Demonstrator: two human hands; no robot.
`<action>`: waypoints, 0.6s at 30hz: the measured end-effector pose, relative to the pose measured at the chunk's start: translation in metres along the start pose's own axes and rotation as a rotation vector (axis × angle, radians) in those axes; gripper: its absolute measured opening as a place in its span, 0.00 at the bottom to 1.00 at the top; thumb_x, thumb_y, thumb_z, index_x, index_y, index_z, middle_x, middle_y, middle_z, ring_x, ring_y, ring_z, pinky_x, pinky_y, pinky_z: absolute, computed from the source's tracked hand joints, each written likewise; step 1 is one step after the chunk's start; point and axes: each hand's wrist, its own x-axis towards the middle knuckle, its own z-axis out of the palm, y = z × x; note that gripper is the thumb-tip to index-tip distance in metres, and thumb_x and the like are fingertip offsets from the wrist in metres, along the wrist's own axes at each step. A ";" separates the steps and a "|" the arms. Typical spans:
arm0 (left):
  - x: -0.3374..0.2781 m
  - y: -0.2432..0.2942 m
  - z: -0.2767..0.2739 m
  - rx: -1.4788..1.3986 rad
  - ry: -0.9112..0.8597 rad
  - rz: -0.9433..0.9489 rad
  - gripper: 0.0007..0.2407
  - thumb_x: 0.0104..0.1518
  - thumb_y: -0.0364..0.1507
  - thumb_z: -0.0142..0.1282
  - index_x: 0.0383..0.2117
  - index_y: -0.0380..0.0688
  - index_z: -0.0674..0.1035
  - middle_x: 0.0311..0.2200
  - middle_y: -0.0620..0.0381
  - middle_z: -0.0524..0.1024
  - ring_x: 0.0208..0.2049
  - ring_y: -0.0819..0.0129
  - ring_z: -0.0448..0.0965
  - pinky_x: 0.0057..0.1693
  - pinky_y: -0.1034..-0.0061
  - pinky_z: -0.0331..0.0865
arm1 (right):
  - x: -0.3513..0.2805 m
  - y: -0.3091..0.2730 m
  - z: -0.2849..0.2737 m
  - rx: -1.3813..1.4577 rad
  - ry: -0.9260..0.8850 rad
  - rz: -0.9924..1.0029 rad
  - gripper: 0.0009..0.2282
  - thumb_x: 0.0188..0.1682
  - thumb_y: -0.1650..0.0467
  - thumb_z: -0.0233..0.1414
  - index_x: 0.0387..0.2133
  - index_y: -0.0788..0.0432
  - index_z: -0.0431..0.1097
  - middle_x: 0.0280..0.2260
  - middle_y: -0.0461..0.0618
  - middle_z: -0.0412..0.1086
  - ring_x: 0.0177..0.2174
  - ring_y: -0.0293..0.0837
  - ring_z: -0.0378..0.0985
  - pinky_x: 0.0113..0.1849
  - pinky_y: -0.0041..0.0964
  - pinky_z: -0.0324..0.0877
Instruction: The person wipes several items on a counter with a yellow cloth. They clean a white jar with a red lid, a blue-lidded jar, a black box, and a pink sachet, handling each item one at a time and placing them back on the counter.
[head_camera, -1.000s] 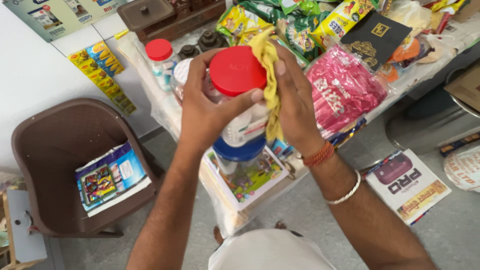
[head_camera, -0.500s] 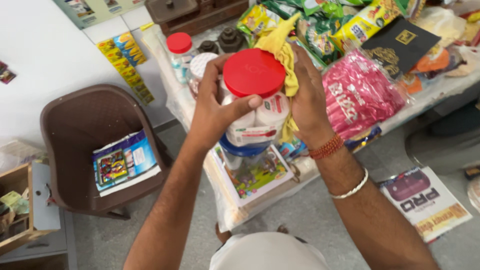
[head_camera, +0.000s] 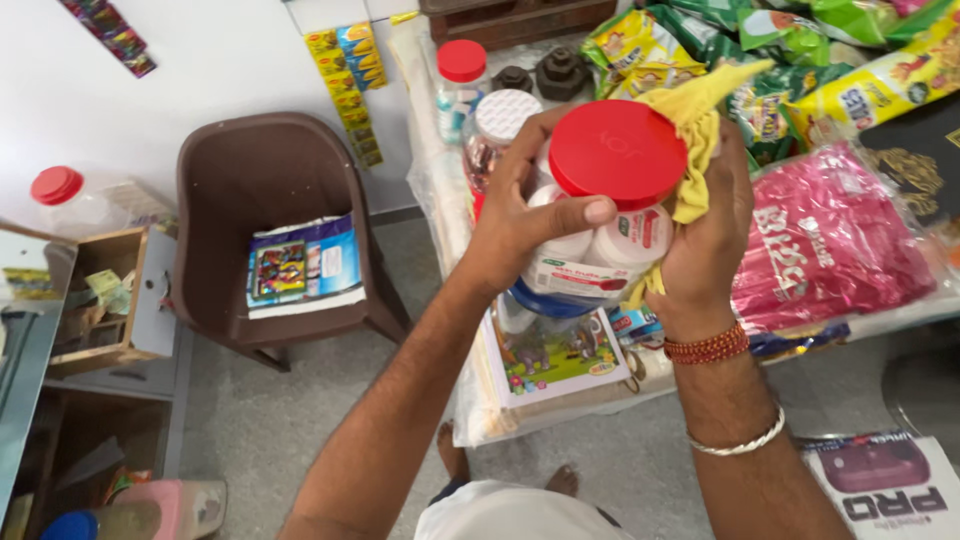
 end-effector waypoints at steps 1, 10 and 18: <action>0.000 -0.001 0.000 -0.003 0.003 -0.002 0.34 0.50 0.36 0.72 0.63 0.36 0.69 0.57 0.52 0.72 0.64 0.64 0.71 0.73 0.69 0.61 | -0.002 0.001 -0.001 0.025 0.002 0.005 0.18 0.70 0.63 0.38 0.62 0.66 0.59 0.58 0.55 0.66 0.56 0.44 0.69 0.62 0.39 0.67; -0.002 -0.004 0.003 -0.029 0.009 0.003 0.32 0.53 0.35 0.71 0.62 0.34 0.68 0.58 0.50 0.72 0.62 0.64 0.70 0.72 0.70 0.60 | 0.001 0.002 -0.004 0.059 -0.019 0.015 0.18 0.69 0.63 0.38 0.63 0.63 0.59 0.58 0.53 0.65 0.58 0.44 0.71 0.61 0.39 0.67; -0.002 -0.004 0.002 0.011 0.028 0.020 0.32 0.54 0.37 0.71 0.62 0.33 0.70 0.58 0.47 0.74 0.62 0.63 0.72 0.73 0.69 0.62 | 0.004 -0.004 -0.002 0.001 -0.028 -0.008 0.15 0.70 0.65 0.38 0.58 0.65 0.62 0.53 0.52 0.66 0.54 0.43 0.71 0.58 0.39 0.67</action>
